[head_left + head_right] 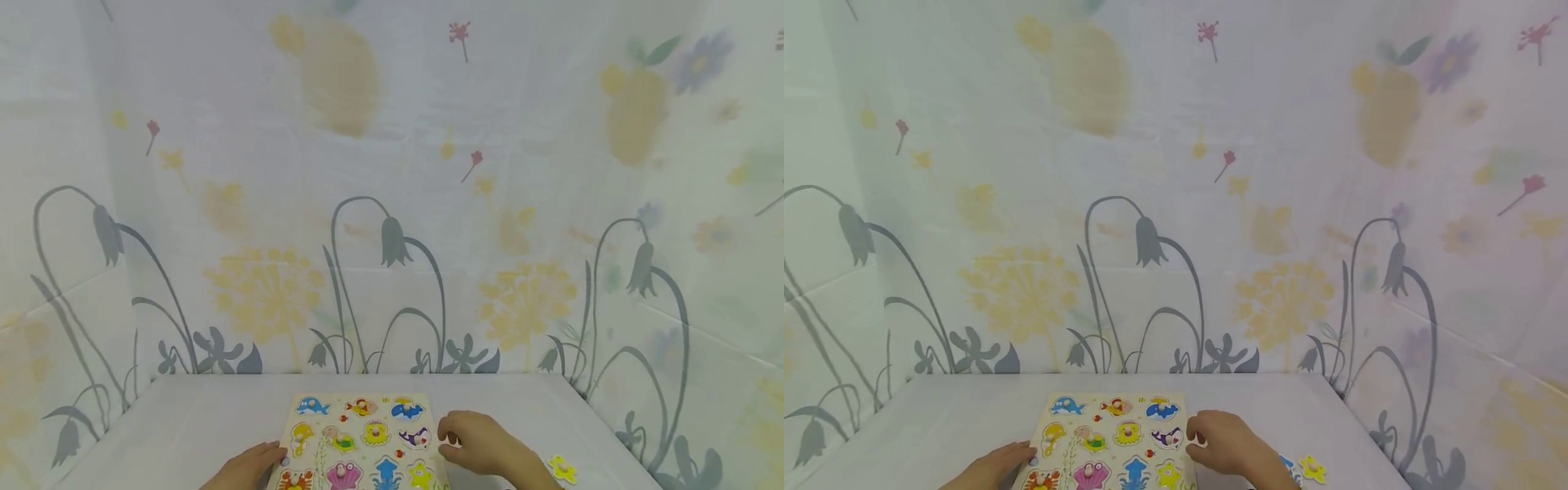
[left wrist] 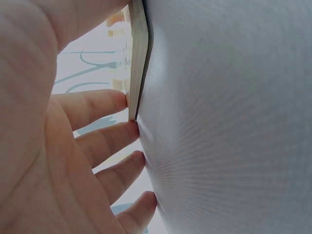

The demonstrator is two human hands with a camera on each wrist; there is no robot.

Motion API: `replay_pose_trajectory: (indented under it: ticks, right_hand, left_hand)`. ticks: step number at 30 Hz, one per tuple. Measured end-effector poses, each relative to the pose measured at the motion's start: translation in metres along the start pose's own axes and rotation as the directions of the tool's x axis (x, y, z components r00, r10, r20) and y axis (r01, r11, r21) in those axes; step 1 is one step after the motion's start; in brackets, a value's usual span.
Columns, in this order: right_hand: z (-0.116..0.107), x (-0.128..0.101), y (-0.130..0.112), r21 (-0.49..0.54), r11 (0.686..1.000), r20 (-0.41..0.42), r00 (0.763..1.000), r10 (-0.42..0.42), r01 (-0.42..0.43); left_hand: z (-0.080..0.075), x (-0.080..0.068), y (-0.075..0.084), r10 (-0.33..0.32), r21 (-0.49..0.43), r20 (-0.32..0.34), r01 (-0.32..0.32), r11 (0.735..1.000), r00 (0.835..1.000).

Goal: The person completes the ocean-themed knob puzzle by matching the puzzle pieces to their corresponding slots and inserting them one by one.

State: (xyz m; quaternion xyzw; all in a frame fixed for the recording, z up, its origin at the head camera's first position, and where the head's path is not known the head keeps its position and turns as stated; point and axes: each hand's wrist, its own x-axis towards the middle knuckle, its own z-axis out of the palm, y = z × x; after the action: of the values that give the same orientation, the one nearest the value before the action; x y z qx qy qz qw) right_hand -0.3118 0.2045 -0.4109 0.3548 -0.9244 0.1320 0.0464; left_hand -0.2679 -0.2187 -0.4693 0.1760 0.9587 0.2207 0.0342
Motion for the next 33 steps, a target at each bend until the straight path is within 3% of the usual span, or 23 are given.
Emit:
replay_pose_trajectory:
  ticks: [15, 21, 33]
  right_hand:
    - [-0.017, -0.054, 0.055, 0.049, 0.992, -0.004, 0.993, 0.121, -0.12]
    - [-0.02, -0.067, 0.071, 0.075, 0.979, 0.004, 0.981, 0.192, -0.192]
    - [-0.016, -0.08, 0.085, 0.138, 0.963, 0.032, 0.973, 0.228, -0.23]
  left_hand:
    - [0.0, 0.002, 0.005, -0.004, 0.009, -0.015, 0.004, 1.0, 1.0]
    - [0.005, 0.002, 0.003, -0.016, -0.012, -0.004, 0.016, 1.0, 1.0]
    - [0.004, 0.002, -0.003, -0.02, -0.02, 0.011, 0.02, 1.0, 1.0]
